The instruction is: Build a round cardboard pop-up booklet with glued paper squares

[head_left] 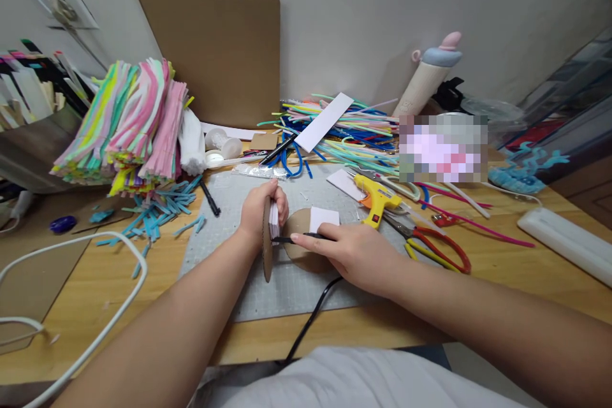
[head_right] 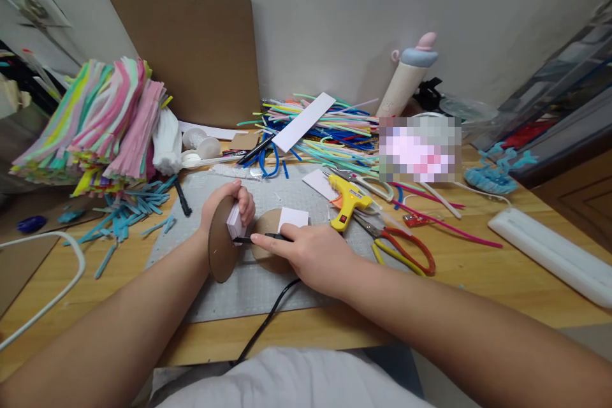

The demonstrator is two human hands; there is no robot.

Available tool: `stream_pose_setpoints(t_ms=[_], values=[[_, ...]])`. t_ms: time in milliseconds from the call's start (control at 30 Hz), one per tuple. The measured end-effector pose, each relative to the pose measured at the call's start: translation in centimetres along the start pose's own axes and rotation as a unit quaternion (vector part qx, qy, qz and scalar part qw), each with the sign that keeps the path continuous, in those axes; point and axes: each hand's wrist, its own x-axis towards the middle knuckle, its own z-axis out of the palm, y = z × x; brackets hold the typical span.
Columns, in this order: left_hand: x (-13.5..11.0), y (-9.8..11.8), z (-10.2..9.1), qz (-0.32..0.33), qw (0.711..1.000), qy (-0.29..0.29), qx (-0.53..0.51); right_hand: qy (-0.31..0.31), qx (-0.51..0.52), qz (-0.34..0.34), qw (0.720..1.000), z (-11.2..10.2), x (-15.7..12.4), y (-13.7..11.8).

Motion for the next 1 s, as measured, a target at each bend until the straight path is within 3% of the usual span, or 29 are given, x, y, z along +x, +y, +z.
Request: stream_pose_setpoints(t_ms=[267, 533, 1000], values=[[0.1, -0.1, 0.1, -0.003, 1.0, 0.001, 0.006, -0.039, -0.018, -0.002, 0.999, -1.1, 0.2, 0.0], [0.2, -0.1, -0.1, -0.003, 1.0, -0.01, 0.004, -0.04, -0.005, -0.002, 0.999, -1.0, 0.3, 0.2], [0.7, -0.1, -0.3, -0.044, 0.996, -0.071, -0.008, -0.064, -0.001, -0.004, 0.998, -1.2, 0.7, 0.2]])
